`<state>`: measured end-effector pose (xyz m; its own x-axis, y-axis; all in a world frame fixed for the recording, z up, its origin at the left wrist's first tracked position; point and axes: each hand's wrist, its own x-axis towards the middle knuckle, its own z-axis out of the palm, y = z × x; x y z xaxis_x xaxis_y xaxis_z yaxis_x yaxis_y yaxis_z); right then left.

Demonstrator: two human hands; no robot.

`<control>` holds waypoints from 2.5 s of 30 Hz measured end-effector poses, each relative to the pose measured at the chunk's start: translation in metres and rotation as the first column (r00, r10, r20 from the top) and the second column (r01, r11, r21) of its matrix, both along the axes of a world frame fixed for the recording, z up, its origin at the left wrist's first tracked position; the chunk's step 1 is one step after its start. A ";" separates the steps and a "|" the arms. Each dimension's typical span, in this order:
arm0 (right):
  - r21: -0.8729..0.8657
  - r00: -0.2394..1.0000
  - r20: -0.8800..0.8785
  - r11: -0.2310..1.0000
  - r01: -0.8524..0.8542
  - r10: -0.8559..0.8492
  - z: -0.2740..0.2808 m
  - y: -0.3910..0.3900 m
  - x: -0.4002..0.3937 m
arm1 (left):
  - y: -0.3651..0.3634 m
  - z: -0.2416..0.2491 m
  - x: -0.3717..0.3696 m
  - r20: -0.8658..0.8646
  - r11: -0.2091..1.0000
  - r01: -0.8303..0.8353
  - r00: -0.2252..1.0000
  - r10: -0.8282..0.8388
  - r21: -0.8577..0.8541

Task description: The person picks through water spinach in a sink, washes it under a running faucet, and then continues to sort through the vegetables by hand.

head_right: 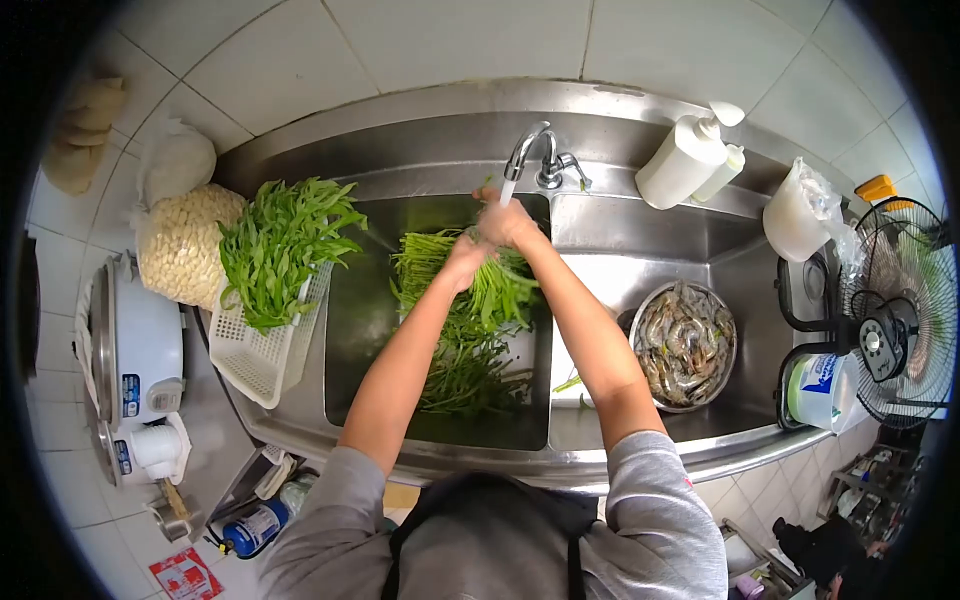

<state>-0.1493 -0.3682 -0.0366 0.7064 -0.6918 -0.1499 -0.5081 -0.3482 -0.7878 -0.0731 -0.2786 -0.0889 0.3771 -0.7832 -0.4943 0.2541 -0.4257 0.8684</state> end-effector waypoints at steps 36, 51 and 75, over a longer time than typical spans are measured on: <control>0.515 0.867 0.030 0.751 0.413 -0.497 -0.074 0.046 -0.013 | 0.036 -0.053 0.027 -0.405 0.689 -0.701 0.586 0.702 0.180; -0.147 0.928 0.213 0.929 0.339 -0.305 -0.055 0.082 -0.058 | 0.025 -0.132 -0.031 -0.861 0.796 -0.591 0.333 0.384 0.126; 0.334 0.955 -0.164 0.925 -0.183 0.248 0.016 0.013 -0.008 | 0.057 -0.144 -0.008 -0.803 0.501 -0.851 0.184 0.567 0.159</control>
<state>-0.1575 -0.3552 -0.0210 0.7659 -0.4208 -0.4862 -0.6063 -0.2206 -0.7640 -0.0815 -0.2221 -0.2331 0.4920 -0.5020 -0.7112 0.8366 0.4988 0.2267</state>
